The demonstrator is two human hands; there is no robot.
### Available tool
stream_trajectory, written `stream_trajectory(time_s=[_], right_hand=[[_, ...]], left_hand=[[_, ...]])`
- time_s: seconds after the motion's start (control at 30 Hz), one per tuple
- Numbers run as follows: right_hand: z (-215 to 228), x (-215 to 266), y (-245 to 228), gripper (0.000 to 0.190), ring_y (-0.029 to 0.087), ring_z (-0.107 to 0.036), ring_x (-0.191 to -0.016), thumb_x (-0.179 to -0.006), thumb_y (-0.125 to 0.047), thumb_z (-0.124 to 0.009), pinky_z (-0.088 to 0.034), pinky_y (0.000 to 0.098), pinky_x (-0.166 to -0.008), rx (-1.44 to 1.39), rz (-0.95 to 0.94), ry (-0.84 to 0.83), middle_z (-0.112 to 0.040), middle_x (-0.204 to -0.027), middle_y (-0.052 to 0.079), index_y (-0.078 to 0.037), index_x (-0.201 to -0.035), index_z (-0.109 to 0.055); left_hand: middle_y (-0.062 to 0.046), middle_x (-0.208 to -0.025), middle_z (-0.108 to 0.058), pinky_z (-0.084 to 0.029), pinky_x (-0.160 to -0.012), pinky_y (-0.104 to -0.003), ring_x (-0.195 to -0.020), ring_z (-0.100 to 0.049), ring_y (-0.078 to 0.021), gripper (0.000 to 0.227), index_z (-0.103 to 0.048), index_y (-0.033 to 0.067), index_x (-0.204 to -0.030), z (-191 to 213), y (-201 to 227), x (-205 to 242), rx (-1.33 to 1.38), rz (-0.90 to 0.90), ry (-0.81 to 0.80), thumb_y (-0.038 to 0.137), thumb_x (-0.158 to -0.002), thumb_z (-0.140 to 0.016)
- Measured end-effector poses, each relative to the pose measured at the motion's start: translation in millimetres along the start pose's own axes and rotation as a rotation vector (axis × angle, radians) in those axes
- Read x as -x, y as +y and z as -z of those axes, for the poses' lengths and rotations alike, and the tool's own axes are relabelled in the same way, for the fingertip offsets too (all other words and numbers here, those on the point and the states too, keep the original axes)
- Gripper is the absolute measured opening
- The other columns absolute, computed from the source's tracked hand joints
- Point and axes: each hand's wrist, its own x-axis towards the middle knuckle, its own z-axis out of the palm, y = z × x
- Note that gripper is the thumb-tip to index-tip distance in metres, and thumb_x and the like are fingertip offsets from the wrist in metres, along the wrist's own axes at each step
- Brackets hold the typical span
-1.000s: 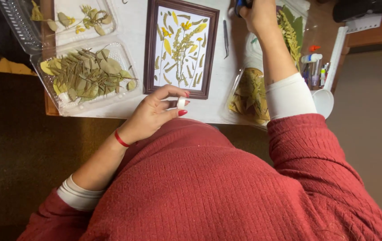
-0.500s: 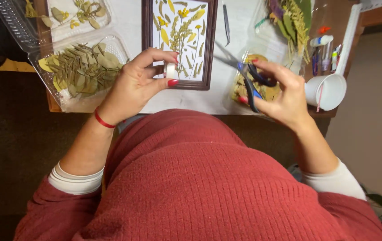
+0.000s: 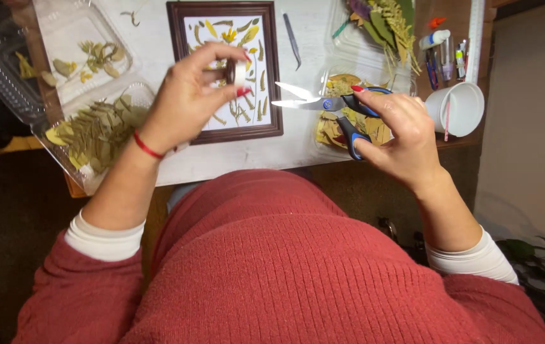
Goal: Arranging and gluing dried botanical elements into a picture frame to create art.
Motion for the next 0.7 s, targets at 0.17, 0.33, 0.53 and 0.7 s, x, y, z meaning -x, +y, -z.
stream_trajectory(time_s=[0.17, 0.33, 0.53, 0.7], right_hand=[[-3.0, 15.3, 6.2, 0.066, 0.011, -0.067, -0.106, -0.078, -0.010, -0.087, -0.054, 0.0269, -0.095, -0.503, -0.360, 0.028, -0.071, -0.122, 0.007, -0.004, -0.139, -0.064], [-21.1, 24.3, 15.3, 0.070, 0.007, -0.060, -0.096, -0.075, -0.011, -0.091, -0.049, 0.0233, -0.083, -0.784, -0.596, 0.132, -0.068, -0.112, 0.002, -0.003, -0.139, -0.063], [-17.5, 9.2, 9.0, 0.066, 0.010, -0.067, -0.100, -0.076, -0.011, -0.088, -0.054, 0.0271, -0.092, -0.591, -0.638, 0.233, -0.074, -0.111, 0.005, -0.002, -0.136, -0.063], [-19.5, 0.8, 13.1, 0.063, 0.029, -0.070, -0.100, -0.073, -0.005, -0.082, -0.055, 0.0387, -0.091, -0.117, -0.454, 0.281, -0.071, -0.112, 0.014, -0.006, -0.133, -0.064]], left_hand=[[-0.010, -0.129, -0.068, -0.058, -0.098, -0.033, -0.114, -0.069, -0.0188, 0.036, -0.059, 0.0050, -0.130, 13.5, -41.0, -89.8, -0.174, -0.009, -0.051, -0.002, -0.097, -0.073], [-0.022, -0.128, -0.066, -0.051, -0.099, -0.042, -0.117, -0.064, -0.0378, 0.061, -0.055, 0.0053, -0.148, 10.5, -101.4, -182.6, -0.568, -0.169, -0.150, 0.002, -0.091, -0.077], [-0.018, -0.140, -0.061, -0.046, -0.104, -0.045, -0.124, -0.059, -0.0392, 0.058, -0.058, 0.0062, -0.142, 14.7, -165.5, -226.6, -0.945, -0.094, -0.328, 0.001, -0.086, -0.071], [-0.020, -0.142, -0.058, -0.042, -0.104, -0.047, -0.130, -0.053, -0.0401, 0.054, -0.059, 0.0021, -0.138, 27.3, -178.9, -221.1, -0.975, -0.190, -0.330, 0.006, -0.086, -0.072]])
